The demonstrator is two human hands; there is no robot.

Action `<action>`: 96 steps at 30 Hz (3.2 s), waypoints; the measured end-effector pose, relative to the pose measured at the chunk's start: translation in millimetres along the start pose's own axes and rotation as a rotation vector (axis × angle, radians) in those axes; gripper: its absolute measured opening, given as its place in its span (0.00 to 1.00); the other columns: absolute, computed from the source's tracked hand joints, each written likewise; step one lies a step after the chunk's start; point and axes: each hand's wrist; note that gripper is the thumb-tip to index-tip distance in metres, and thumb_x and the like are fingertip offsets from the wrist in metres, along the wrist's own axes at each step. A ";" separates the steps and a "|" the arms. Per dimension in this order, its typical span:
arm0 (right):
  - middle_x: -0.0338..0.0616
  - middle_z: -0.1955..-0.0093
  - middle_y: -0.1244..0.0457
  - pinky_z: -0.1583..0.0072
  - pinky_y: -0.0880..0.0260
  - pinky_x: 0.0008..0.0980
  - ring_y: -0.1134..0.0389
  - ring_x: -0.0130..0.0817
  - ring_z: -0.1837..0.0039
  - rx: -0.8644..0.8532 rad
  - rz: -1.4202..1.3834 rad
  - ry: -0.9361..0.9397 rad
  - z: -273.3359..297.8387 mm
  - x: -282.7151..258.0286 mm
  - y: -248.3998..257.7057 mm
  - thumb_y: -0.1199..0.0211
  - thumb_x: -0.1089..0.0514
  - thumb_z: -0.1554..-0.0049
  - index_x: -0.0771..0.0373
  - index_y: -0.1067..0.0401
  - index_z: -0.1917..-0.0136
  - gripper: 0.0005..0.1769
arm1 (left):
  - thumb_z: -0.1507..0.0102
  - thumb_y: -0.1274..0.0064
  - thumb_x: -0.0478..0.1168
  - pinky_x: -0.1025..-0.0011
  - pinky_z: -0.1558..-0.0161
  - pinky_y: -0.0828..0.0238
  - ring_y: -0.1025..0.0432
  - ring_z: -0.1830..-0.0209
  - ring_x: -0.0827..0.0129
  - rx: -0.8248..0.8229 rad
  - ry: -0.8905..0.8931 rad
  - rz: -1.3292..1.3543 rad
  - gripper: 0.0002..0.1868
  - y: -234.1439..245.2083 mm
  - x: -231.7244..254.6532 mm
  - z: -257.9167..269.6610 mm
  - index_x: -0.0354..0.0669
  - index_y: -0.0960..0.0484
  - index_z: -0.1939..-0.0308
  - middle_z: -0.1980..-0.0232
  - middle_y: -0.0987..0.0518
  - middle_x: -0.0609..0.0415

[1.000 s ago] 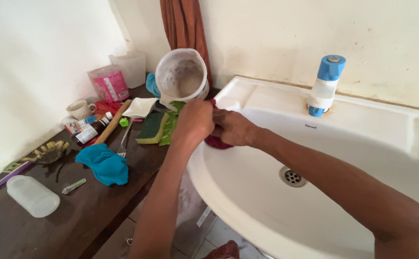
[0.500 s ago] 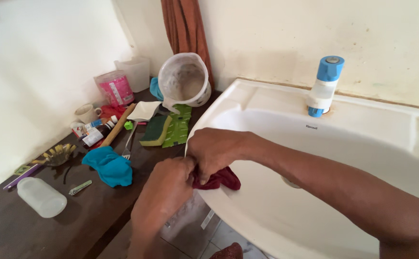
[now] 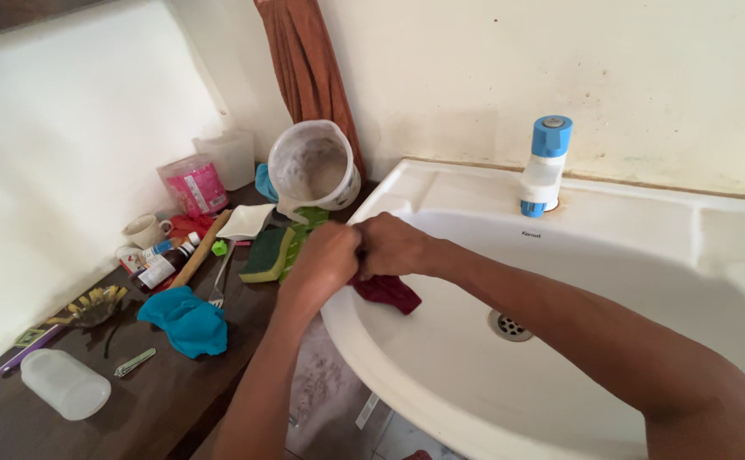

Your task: The person cleans a bathroom sink and faucet by hand using a red cloth, wiping the interior bowl, the drain, the faucet neck, and the surrounding vanity surface.

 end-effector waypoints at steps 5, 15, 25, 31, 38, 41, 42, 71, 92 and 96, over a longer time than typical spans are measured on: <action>0.51 0.55 0.28 0.47 0.27 0.39 0.26 0.45 0.52 0.202 0.008 0.104 -20.4 73.3 -29.0 0.26 0.53 0.58 0.63 0.19 0.56 0.17 | 0.44 0.51 0.28 0.50 0.55 0.25 0.22 0.58 0.39 -0.065 -0.087 -0.106 0.09 -44.0 -9.6 -68.5 0.29 0.14 0.67 0.61 0.20 0.29; 0.46 0.56 0.27 0.51 0.26 0.35 0.25 0.42 0.51 -0.090 0.136 -0.338 3.7 98.2 -10.2 0.19 0.55 0.64 0.63 0.21 0.57 0.22 | 0.44 0.47 0.24 0.59 0.69 0.19 0.17 0.69 0.52 -0.556 0.137 0.121 0.08 -70.2 23.4 -91.5 0.26 0.17 0.62 0.63 0.17 0.34; 0.47 0.41 0.31 0.47 0.20 0.43 0.29 0.41 0.39 -0.858 -0.450 -0.383 19.9 38.1 -2.0 0.26 0.61 0.57 0.55 0.29 0.39 0.32 | 0.47 0.35 0.36 0.70 0.70 0.21 0.19 0.74 0.66 -0.893 0.067 0.271 0.14 -24.8 29.0 -23.5 0.33 0.12 0.58 0.67 0.13 0.46; 0.55 0.42 0.30 0.43 0.20 0.45 0.28 0.46 0.39 -1.146 -0.482 -0.345 17.8 28.4 -9.4 0.25 0.58 0.50 0.72 0.26 0.40 0.27 | 0.48 0.32 0.40 0.72 0.63 0.23 0.19 0.71 0.71 -0.879 -0.107 0.357 0.14 22.1 36.6 1.6 0.43 0.09 0.59 0.66 0.12 0.53; 0.52 0.48 0.28 0.49 0.19 0.41 0.25 0.39 0.45 -1.026 -0.624 -0.220 16.9 4.7 1.8 0.25 0.61 0.55 0.68 0.25 0.44 0.25 | 0.49 0.33 0.41 0.73 0.61 0.26 0.21 0.70 0.73 -0.811 -0.074 0.418 0.13 59.7 20.2 8.8 0.42 0.08 0.61 0.68 0.12 0.54; 0.51 0.53 0.28 0.51 0.19 0.36 0.24 0.39 0.50 -0.636 -0.678 -0.181 11.5 -9.5 1.5 0.24 0.61 0.56 0.72 0.22 0.51 0.20 | 0.49 0.33 0.38 0.73 0.62 0.27 0.22 0.69 0.75 -0.528 -0.046 0.463 0.11 69.0 -12.2 11.1 0.40 0.10 0.63 0.69 0.13 0.54; 0.50 0.55 0.28 0.53 0.20 0.34 0.25 0.37 0.53 -0.433 -0.651 -0.218 10.0 -13.0 1.9 0.24 0.60 0.54 0.72 0.22 0.52 0.18 | 0.48 0.35 0.36 0.73 0.62 0.26 0.22 0.68 0.76 -0.425 0.027 0.530 0.09 66.6 -20.8 8.1 0.39 0.11 0.64 0.68 0.13 0.54; 0.49 0.63 0.30 0.52 0.27 0.46 0.28 0.49 0.57 0.271 0.559 -0.414 -6.9 99.7 56.1 0.37 0.57 0.49 0.52 0.18 0.55 0.10 | 0.44 0.45 0.32 0.54 0.55 0.25 0.22 0.57 0.47 -0.013 -0.023 0.197 0.07 -70.5 0.8 -137.9 0.39 0.13 0.65 0.60 0.16 0.39; 0.57 0.41 0.38 0.41 0.28 0.33 0.38 0.50 0.40 0.279 1.203 0.127 39.7 77.4 -15.5 0.37 0.62 0.54 0.72 0.25 0.50 0.18 | 0.45 0.44 0.31 0.54 0.56 0.24 0.22 0.58 0.44 -0.026 -0.138 0.134 0.04 -89.8 0.5 -85.3 0.34 0.15 0.69 0.61 0.18 0.35; 0.48 0.40 0.39 0.39 0.29 0.36 0.39 0.47 0.36 0.205 0.999 0.152 68.1 79.9 1.8 0.38 0.63 0.51 0.62 0.25 0.48 0.16 | 0.44 0.41 0.36 0.55 0.57 0.24 0.22 0.59 0.44 -0.133 -0.265 0.174 0.07 -105.7 5.3 -87.1 0.34 0.15 0.69 0.61 0.18 0.35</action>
Point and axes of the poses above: each hand's wrist, its own z-axis away from the middle knuckle, its own y-axis out of the back of the hand, x = y × z
